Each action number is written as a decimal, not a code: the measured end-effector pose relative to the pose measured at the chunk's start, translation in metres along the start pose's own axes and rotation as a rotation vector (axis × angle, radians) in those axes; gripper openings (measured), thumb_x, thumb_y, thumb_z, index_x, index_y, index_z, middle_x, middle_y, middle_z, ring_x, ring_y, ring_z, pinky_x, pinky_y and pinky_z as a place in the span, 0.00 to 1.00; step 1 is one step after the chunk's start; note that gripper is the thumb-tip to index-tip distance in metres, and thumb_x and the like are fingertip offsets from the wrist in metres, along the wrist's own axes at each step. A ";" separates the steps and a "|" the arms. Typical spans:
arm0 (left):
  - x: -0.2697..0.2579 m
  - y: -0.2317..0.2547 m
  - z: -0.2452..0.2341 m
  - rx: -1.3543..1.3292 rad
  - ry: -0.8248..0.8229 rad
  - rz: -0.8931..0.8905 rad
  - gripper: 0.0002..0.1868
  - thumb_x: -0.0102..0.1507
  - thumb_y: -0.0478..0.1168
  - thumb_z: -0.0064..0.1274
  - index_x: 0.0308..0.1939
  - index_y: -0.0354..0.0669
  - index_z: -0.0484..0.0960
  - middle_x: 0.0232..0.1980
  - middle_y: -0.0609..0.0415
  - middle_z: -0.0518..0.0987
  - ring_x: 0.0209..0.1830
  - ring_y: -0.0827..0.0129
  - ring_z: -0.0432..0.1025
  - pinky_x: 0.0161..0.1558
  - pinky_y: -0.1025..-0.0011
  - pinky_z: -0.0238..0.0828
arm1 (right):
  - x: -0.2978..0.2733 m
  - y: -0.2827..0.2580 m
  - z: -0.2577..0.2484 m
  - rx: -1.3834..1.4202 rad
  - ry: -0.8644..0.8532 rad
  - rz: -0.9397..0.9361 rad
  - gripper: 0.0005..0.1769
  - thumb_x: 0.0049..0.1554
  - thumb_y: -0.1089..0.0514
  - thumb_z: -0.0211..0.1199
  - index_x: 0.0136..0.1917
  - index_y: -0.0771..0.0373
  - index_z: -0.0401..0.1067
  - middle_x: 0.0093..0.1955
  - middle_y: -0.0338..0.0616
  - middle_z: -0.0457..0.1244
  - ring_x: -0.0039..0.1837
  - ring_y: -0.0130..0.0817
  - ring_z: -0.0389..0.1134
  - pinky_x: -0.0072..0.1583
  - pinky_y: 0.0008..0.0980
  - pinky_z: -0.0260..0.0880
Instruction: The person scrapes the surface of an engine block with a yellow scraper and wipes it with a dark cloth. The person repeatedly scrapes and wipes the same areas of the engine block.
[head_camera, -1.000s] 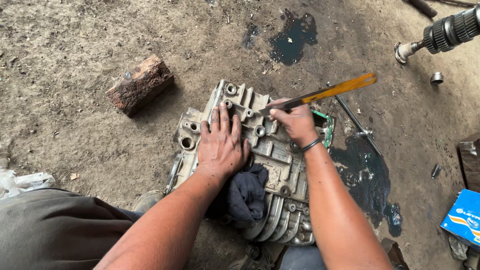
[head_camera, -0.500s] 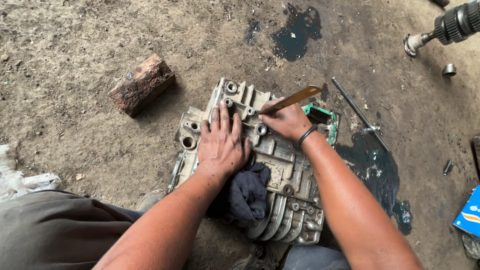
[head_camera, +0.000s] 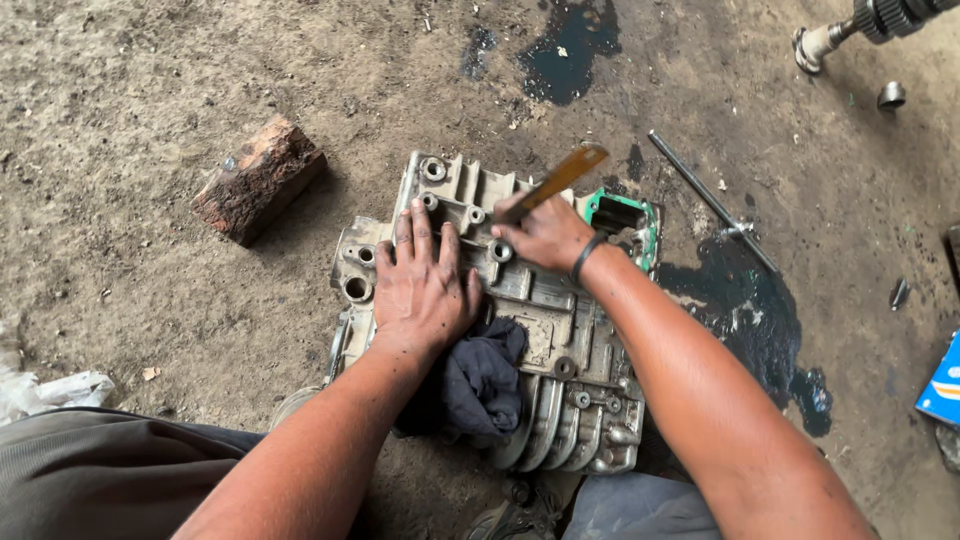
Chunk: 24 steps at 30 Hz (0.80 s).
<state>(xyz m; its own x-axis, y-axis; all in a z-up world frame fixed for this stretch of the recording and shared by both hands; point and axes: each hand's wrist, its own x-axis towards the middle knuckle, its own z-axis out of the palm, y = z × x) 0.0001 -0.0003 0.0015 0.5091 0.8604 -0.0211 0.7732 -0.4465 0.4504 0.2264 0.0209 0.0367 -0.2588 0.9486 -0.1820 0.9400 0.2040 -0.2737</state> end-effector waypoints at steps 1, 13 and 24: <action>0.000 0.000 0.001 0.008 0.008 0.002 0.41 0.62 0.61 0.45 0.73 0.43 0.64 0.79 0.30 0.49 0.78 0.42 0.48 0.68 0.44 0.48 | 0.003 0.001 -0.002 0.023 -0.028 0.067 0.11 0.61 0.51 0.58 0.43 0.60 0.72 0.39 0.49 0.65 0.44 0.46 0.69 0.49 0.47 0.71; -0.001 0.002 0.003 0.041 0.026 0.005 0.40 0.63 0.61 0.43 0.73 0.41 0.64 0.79 0.29 0.49 0.78 0.42 0.49 0.68 0.45 0.48 | 0.003 -0.006 -0.009 0.034 0.019 0.063 0.08 0.58 0.52 0.61 0.43 0.58 0.72 0.35 0.48 0.66 0.42 0.49 0.69 0.45 0.51 0.69; 0.001 0.000 0.005 0.022 0.030 0.008 0.40 0.62 0.60 0.43 0.73 0.41 0.63 0.78 0.29 0.50 0.77 0.41 0.49 0.67 0.43 0.48 | 0.004 -0.015 -0.001 -0.052 -0.095 0.114 0.10 0.61 0.49 0.60 0.47 0.56 0.74 0.37 0.50 0.66 0.42 0.49 0.70 0.46 0.49 0.70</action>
<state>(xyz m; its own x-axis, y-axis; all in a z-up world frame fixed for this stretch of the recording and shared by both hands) 0.0026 -0.0010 -0.0024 0.5042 0.8636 0.0096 0.7774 -0.4587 0.4304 0.2111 0.0220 0.0410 -0.1670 0.9398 -0.2982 0.9741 0.1104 -0.1975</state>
